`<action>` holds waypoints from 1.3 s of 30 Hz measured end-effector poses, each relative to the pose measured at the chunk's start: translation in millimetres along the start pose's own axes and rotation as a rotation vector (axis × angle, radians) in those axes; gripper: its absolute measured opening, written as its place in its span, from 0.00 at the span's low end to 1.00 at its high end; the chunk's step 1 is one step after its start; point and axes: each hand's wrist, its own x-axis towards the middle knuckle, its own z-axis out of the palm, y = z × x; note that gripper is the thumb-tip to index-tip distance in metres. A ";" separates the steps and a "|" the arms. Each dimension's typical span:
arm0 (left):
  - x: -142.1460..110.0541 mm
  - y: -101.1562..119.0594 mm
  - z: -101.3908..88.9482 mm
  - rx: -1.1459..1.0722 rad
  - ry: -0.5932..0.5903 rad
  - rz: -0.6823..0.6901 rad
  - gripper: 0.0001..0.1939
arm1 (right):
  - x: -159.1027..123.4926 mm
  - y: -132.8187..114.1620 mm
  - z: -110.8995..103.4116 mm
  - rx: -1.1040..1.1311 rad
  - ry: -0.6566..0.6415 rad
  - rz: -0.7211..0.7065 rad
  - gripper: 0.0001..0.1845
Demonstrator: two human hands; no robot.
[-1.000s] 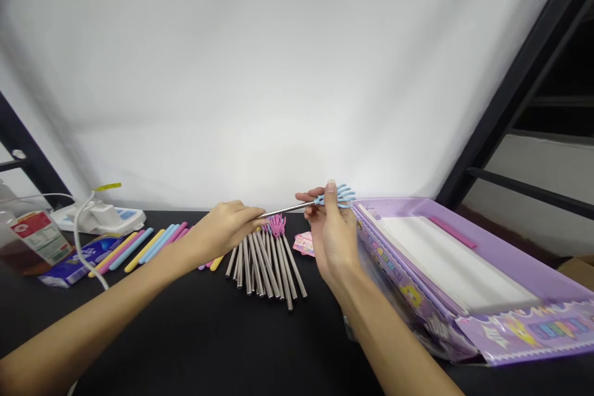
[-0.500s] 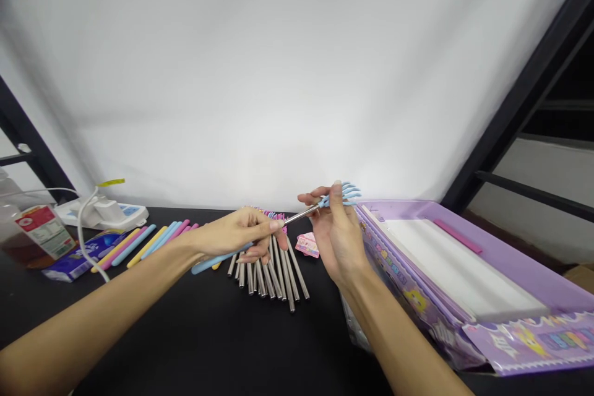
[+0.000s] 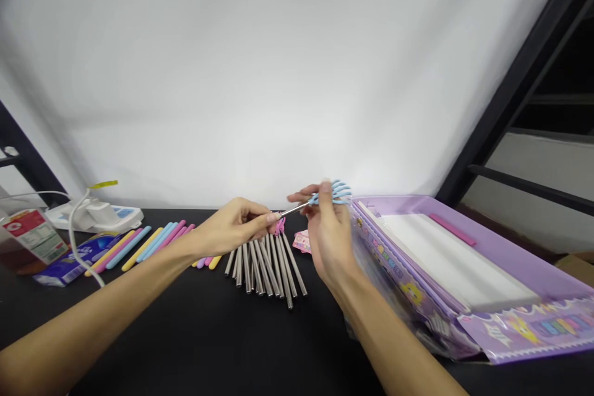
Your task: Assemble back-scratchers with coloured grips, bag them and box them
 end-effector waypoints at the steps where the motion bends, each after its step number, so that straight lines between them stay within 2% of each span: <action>1: 0.7 1.9 1.6 -0.143 -0.057 -0.038 0.23 | -2.8 0.3 2.6 0.000 -0.047 0.009 0.18; 3: 1.7 4.1 3.7 -0.364 -0.147 -0.090 0.22 | -7.2 -0.4 6.9 -0.002 -0.131 0.053 0.18; 5: 1.9 4.1 4.4 -0.479 -0.196 -0.132 0.21 | -9.2 -2.6 9.1 -0.016 -0.175 0.083 0.20; 9: 1.7 0.1 4.1 -0.490 -0.177 -0.131 0.21 | -5.8 -6.7 6.5 -0.063 -0.144 0.082 0.19; 13: 2.1 -2.9 2.7 -0.180 -0.106 -0.055 0.20 | 1.9 -3.4 -5.1 -0.218 -0.035 0.029 0.17; 16: 1.9 -2.6 3.2 0.149 0.064 0.043 0.19 | 5.9 -0.3 -13.4 -0.437 0.047 -0.078 0.18; 18: 1.3 -1.6 4.7 0.239 0.146 0.090 0.19 | 6.7 -0.5 -15.5 -0.517 0.051 -0.110 0.20; 20: 0.8 -0.7 6.5 0.124 0.097 0.055 0.19 | 6.3 -2.1 -15.0 -0.521 0.020 -0.120 0.21; 24: 1.7 -2.0 8.2 -0.440 -0.183 -0.117 0.18 | 5.7 -4.5 -13.1 -0.416 -0.123 -0.156 0.19; 26: 2.8 -3.5 8.3 -0.660 -0.284 -0.187 0.16 | 6.6 -4.3 -13.7 -0.362 -0.193 -0.166 0.19; 29: 3.8 -4.6 9.8 -0.796 -0.339 -0.245 0.14 | 8.9 -6.4 -15.7 -0.368 -0.258 -0.135 0.19; 32: 3.5 -4.1 13.3 -0.710 -0.264 -0.221 0.15 | 12.0 -18.1 -19.0 -0.491 -0.289 -0.049 0.20; 34: 3.5 -3.9 16.3 -0.586 -0.145 -0.187 0.16 | 15.3 -31.8 -24.5 -0.597 -0.375 0.038 0.18; 36: 4.2 -4.5 19.2 -0.484 -0.026 -0.176 0.17 | 20.6 -46.3 -35.2 -0.696 -0.462 0.113 0.23; 37: 4.8 -5.0 20.5 -0.447 0.019 -0.185 0.18 | 24.1 -52.3 -42.6 -0.760 -0.452 0.114 0.27; 39: 6.3 -6.2 22.8 -0.379 0.079 -0.199 0.19 | 32.3 -59.0 -60.4 -1.004 -0.320 0.050 0.26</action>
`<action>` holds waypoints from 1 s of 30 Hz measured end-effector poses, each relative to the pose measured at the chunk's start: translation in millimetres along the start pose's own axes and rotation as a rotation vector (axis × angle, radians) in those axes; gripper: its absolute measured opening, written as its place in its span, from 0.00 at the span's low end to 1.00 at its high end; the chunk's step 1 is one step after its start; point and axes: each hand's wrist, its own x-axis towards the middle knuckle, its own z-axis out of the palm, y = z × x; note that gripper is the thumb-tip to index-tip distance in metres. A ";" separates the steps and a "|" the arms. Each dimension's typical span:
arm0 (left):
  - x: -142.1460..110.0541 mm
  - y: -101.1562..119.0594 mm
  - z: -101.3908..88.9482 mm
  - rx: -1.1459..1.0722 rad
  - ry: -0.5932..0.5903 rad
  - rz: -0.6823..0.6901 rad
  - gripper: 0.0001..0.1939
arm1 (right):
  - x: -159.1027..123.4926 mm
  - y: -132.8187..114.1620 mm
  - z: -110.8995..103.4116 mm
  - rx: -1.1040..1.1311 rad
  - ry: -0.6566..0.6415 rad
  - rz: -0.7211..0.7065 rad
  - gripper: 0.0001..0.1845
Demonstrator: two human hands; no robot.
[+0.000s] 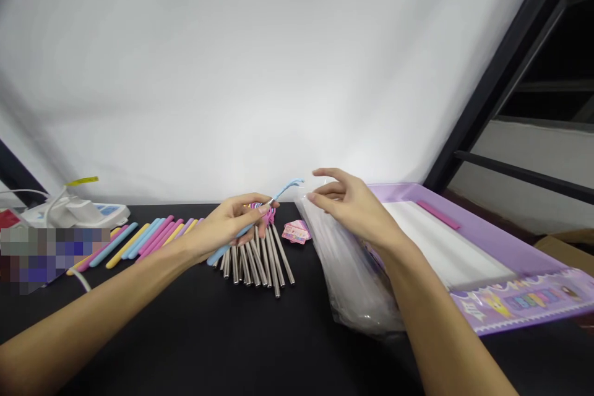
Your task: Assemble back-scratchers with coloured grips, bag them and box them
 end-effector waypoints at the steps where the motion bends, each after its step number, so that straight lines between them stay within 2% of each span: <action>1: 0.8 -0.8 0.9 0.028 0.016 0.003 0.20 | 1.5 8.1 -6.4 -0.158 0.074 0.031 0.23; 2: 1.6 -1.5 1.8 0.050 0.022 0.005 0.20 | 3.0 16.8 -11.3 -0.319 0.113 0.073 0.20; 4: 2.8 -2.9 3.6 0.078 0.016 0.006 0.19 | 5.2 33.0 -16.6 -0.560 0.100 0.160 0.15; 8: 3.8 -7.7 5.8 0.128 -0.007 0.014 0.19 | 5.1 46.3 -16.7 -0.728 -0.025 0.271 0.12; 13: 3.6 -13.7 5.6 0.131 -0.029 0.043 0.19 | 3.8 32.2 -17.1 -0.820 -0.120 0.322 0.15; 17: 3.7 -13.9 7.0 0.044 -0.030 0.049 0.16 | 1.2 9.7 -12.2 -0.866 0.006 0.208 0.13; 19: 3.6 -12.8 8.0 -0.123 -0.011 0.037 0.14 | -2.5 -5.2 -1.5 -0.819 0.084 0.085 0.13; 21: 3.2 -11.0 8.1 -0.343 -0.014 0.027 0.12 | -7.5 -19.9 14.7 -0.706 0.098 -0.047 0.13; 23: 3.0 -8.9 7.5 -0.525 -0.066 0.039 0.11 | -13.0 -31.8 32.8 -0.540 0.035 -0.146 0.12; 26: 3.4 -4.9 6.6 -0.655 -0.104 0.051 0.10 | -19.2 -40.7 54.0 -0.218 -0.145 -0.192 0.14; 28: 3.8 -1.8 7.1 -0.678 -0.018 0.043 0.10 | -21.0 -41.3 61.2 -0.044 -0.200 -0.175 0.14; 30: 3.7 1.8 8.5 -0.691 0.105 0.052 0.10 | -21.7 -39.6 64.6 0.006 -0.207 -0.148 0.11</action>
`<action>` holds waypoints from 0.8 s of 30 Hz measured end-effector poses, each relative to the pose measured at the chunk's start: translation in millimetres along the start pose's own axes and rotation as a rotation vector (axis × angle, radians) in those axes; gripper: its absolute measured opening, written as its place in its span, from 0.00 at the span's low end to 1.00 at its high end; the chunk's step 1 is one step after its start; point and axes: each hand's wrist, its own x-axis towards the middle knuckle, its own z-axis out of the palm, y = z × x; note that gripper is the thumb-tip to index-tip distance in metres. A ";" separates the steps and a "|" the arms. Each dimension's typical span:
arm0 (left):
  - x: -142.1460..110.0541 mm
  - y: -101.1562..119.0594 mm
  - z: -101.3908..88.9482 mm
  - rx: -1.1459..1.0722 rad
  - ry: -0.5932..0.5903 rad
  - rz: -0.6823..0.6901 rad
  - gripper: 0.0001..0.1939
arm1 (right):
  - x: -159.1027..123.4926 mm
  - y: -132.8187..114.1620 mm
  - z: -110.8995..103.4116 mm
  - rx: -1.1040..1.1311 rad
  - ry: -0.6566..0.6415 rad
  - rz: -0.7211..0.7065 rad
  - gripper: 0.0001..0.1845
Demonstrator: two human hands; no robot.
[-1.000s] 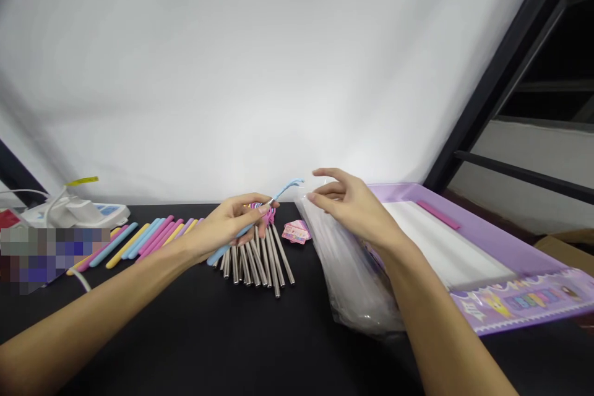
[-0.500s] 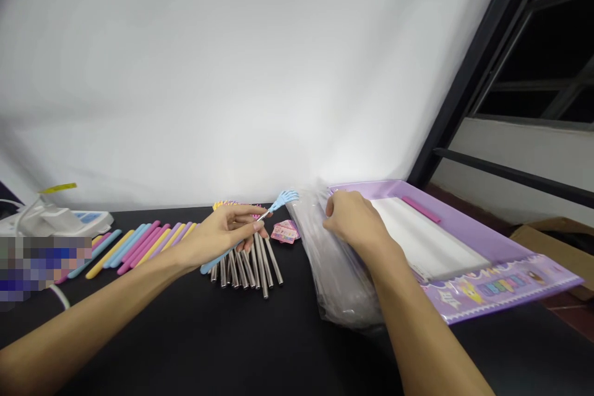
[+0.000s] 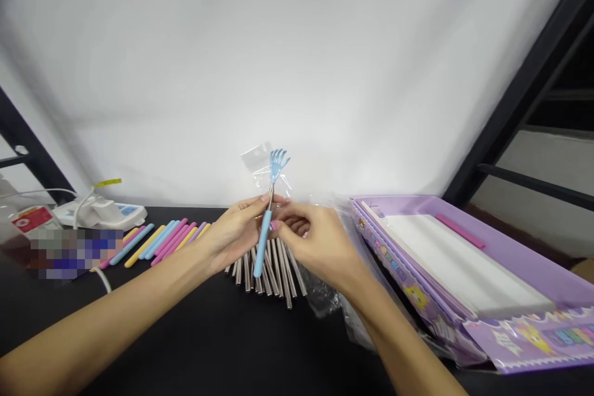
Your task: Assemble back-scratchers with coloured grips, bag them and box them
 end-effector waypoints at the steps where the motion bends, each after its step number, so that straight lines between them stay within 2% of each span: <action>1: -0.4 0.8 1.9 -0.014 0.045 0.021 0.09 | -0.1 1.0 1.3 -0.016 -0.010 0.011 0.10; 4: -1.9 2.0 7.1 -0.072 0.104 0.044 0.07 | -0.8 3.0 7.4 -0.097 -0.032 0.017 0.12; 9: -1.1 0.1 7.1 -0.052 0.109 0.119 0.08 | -1.2 1.6 17.2 -0.155 0.036 0.021 0.09; 12: 2.0 2.5 -2.5 0.009 0.102 0.173 0.11 | -1.0 0.7 10.4 -0.059 0.015 0.092 0.09; 14: 4.4 6.7 -13.0 0.043 0.152 0.204 0.12 | -0.7 0.7 -0.1 0.079 -0.025 0.170 0.13; 16: 6.9 11.6 -25.6 0.119 0.215 0.250 0.19 | 0.0 1.9 -12.7 0.182 -0.014 0.193 0.18; 19: 10.6 17.5 -44.1 0.326 0.242 0.292 0.43 | 1.3 7.5 -30.5 0.186 0.102 0.127 0.20; 20: 11.8 18.7 -49.2 0.395 0.249 0.297 0.48 | 1.5 10.2 -35.7 0.172 0.138 0.110 0.20; 24: 15.7 21.5 -62.9 0.631 0.348 0.337 0.47 | -0.8 21.4 -55.7 0.198 0.200 0.103 0.18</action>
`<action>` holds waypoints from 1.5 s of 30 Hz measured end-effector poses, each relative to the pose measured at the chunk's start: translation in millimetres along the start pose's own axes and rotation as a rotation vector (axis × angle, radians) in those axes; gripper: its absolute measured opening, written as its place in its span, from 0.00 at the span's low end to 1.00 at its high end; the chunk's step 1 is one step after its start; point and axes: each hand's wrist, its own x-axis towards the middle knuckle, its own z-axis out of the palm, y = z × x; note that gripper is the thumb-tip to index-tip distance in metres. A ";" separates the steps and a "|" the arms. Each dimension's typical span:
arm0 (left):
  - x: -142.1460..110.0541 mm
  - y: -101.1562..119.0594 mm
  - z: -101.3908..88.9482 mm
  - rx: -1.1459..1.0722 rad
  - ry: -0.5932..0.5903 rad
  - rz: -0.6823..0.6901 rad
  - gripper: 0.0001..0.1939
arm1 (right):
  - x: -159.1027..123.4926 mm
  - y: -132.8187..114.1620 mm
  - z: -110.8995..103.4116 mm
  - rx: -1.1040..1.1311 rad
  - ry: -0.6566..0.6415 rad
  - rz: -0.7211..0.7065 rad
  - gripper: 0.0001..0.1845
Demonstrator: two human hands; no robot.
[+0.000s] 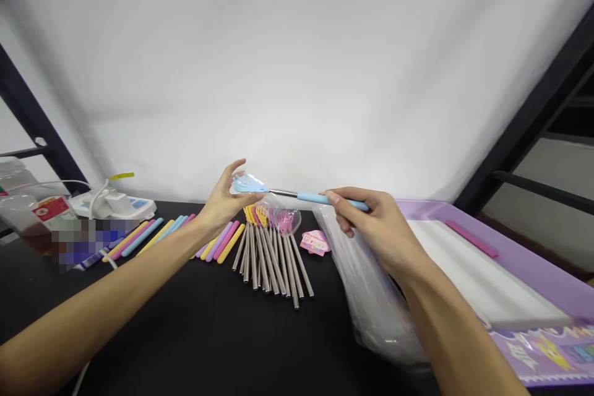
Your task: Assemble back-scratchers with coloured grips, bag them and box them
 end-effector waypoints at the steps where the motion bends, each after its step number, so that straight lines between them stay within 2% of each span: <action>1: 1.5 -1.3 -2.1 0.040 0.005 0.005 0.46 | 0.1 0.9 -6.0 0.004 0.012 0.006 0.18; 3: 4.5 -3.8 -7.0 0.062 -0.012 0.012 0.45 | 0.4 1.4 -18.4 -0.069 0.039 0.007 0.17; 7: 10.3 -9.5 -16.9 0.034 -0.040 0.018 0.40 | 1.6 0.5 -38.8 -0.407 0.080 -0.057 0.17; 13: 10.8 -11.8 -15.6 -0.030 -0.061 -0.039 0.37 | 2.3 3.5 -40.3 -0.583 0.134 -0.102 0.16; 19: 5.0 -10.0 -6.6 -0.098 -0.055 -0.099 0.37 | 3.6 7.9 -28.6 -0.476 0.121 -0.146 0.14; 24: 4.4 -7.7 -10.6 -0.010 -0.013 -0.059 0.37 | 4.2 11.0 -28.6 -0.427 0.138 -0.184 0.16; 28: 5.6 -9.9 -10.9 -0.080 -0.068 -0.059 0.36 | 4.5 13.3 -24.2 -0.396 0.119 -0.224 0.16; 31: 3.8 -11.3 -5.4 -0.169 -0.102 -0.076 0.33 | 6.0 15.9 -12.8 -0.367 0.108 -0.202 0.16; 34: 0.9 -8.6 -0.6 -0.158 -0.082 -0.061 0.30 | 6.3 16.5 -1.9 -0.337 0.120 -0.128 0.18; 39: -2.7 1.0 4.5 -0.214 -0.079 -0.050 0.30 | 3.4 12.8 6.7 -0.297 0.148 -0.028 0.23; 45: -11.3 4.3 21.1 -0.296 -0.056 -0.087 0.26 | -0.6 10.0 25.1 -0.259 0.041 -0.123 0.16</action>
